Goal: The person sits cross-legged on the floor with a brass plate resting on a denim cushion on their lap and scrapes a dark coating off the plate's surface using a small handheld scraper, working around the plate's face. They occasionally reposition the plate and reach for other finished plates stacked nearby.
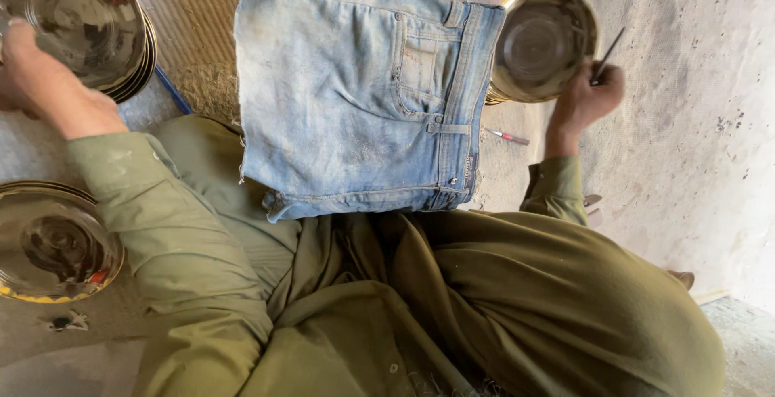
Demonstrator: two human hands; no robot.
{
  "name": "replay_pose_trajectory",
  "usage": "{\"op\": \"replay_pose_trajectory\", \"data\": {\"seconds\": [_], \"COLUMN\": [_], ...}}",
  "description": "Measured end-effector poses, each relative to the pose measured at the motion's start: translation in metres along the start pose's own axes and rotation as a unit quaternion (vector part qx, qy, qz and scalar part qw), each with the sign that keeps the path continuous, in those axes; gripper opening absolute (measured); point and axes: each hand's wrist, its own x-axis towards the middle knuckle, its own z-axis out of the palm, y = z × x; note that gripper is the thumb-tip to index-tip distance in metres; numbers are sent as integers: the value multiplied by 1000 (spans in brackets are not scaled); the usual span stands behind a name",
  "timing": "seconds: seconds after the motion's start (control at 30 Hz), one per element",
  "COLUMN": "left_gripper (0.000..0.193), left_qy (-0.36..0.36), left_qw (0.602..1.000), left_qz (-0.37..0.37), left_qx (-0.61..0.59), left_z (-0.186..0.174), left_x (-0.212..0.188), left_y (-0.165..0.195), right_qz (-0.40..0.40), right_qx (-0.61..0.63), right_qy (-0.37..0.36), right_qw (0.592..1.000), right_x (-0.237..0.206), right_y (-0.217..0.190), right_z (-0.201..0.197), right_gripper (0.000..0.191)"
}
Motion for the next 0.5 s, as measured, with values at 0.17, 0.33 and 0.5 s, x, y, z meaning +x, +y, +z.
{"op": "replay_pose_trajectory", "data": {"seconds": [0.17,0.33,0.5], "left_gripper": [42,28,28], "left_qy": [-57,-123,-196], "left_qw": [980,910,917], "left_qz": [186,386,346], "left_qx": [44,82,33], "left_z": [10,19,41], "left_x": [2,-10,-49], "left_y": [-5,-9,-14], "right_qz": [-354,-312,16], "right_qx": [-140,20,387], "right_qy": [52,91,-101], "right_qw": [923,945,916], "right_x": [42,22,-12], "right_y": [-68,-178,-255], "right_z": [-50,-110,-84], "right_gripper": [16,18,17]}}
